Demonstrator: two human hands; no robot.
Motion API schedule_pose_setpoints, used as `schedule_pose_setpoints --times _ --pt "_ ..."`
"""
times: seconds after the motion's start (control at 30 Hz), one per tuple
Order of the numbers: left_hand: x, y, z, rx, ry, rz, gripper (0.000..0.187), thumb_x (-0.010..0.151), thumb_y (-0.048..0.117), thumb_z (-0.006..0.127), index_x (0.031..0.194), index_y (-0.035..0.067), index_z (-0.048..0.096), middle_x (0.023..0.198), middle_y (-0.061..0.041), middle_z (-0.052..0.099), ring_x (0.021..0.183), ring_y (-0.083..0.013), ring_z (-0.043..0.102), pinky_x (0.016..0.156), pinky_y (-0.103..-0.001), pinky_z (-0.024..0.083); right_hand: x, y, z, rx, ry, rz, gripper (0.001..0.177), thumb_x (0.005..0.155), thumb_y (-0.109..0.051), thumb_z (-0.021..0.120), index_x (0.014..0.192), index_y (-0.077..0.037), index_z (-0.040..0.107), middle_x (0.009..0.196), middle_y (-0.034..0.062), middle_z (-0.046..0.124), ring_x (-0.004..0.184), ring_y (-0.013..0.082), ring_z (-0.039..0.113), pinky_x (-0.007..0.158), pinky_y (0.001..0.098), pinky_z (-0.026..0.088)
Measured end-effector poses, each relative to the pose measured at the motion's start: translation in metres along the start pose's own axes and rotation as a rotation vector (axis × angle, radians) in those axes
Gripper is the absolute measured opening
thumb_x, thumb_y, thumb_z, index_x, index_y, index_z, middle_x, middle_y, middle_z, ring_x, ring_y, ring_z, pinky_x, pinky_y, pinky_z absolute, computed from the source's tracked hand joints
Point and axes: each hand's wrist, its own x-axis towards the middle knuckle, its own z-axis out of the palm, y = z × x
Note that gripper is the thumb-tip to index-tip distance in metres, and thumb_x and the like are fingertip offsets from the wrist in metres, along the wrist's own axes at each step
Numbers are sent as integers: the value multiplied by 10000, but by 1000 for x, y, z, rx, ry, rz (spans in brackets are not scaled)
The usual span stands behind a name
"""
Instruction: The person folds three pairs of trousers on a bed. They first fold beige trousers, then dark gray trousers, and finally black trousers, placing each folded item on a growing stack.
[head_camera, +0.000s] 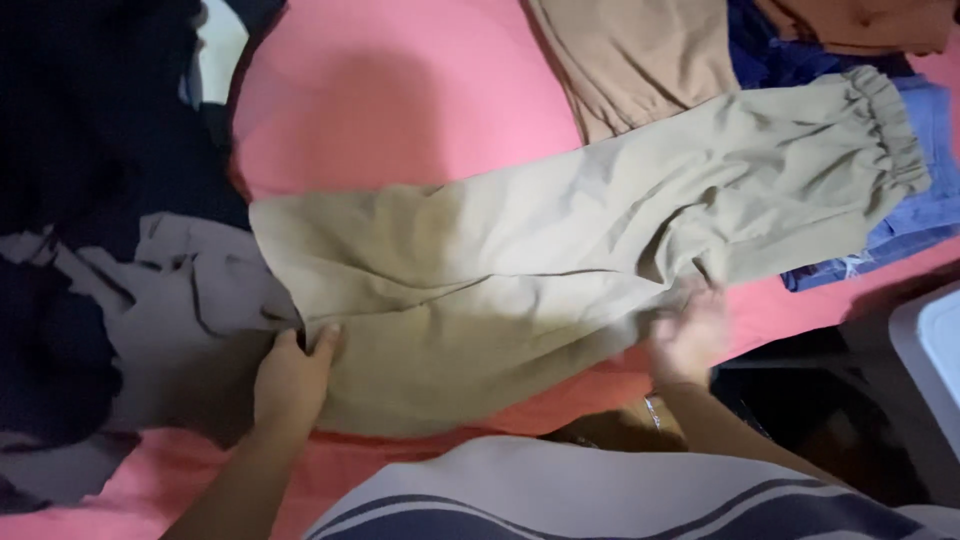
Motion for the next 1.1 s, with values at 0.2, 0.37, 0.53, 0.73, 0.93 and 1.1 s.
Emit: schedule_pose_setpoints --times 0.2,0.37,0.53,0.73,0.93,1.1 --pt "5 -5 31 -149 125 113 864 843 504 756 1434 -64 483 1379 -324 558 1283 -459 550 1063 -502 446 -17 69 12 120 -110 831 579 849 -209 730 1332 -12 477 1018 181 664 927 335 656 880 487 512" --pt "14 -18 42 -230 190 127 926 788 467 821 1426 -105 468 1366 -349 547 1264 -465 548 1043 -498 437 -102 190 136 247 -737 831 338 1018 -290 612 1118 32 613 920 165 711 810 261 730 711 392 608" --pt "19 -8 29 -272 72 21 828 849 487 742 1416 -86 550 1359 -322 627 1257 -438 628 1083 -480 472 -66 25 44 920 -1016 813 259 1062 -317 525 1112 -66 564 1069 127 679 970 273 693 839 404 582" --pt "23 -8 31 -282 70 -3 790 875 483 711 1422 -61 538 1387 -308 586 1267 -442 587 1056 -482 452 56 -145 -41 1419 -973 745 406 1065 -379 314 1166 -92 583 1217 123 698 1180 290 661 1002 451 517" --pt "12 2 23 -476 31 54 644 921 401 648 1402 -12 533 1307 -266 666 1190 -396 659 1017 -472 494 82 -137 49 983 -1223 866 510 1041 -544 279 1189 -152 569 1117 94 685 979 305 648 881 490 523" --pt "4 17 9 -916 -277 -31 663 841 272 733 1422 75 481 1272 -153 658 1121 -288 655 926 -445 541 56 -105 75 901 -1045 685 485 1085 -495 418 1051 -74 655 895 112 663 670 224 611 550 370 498"
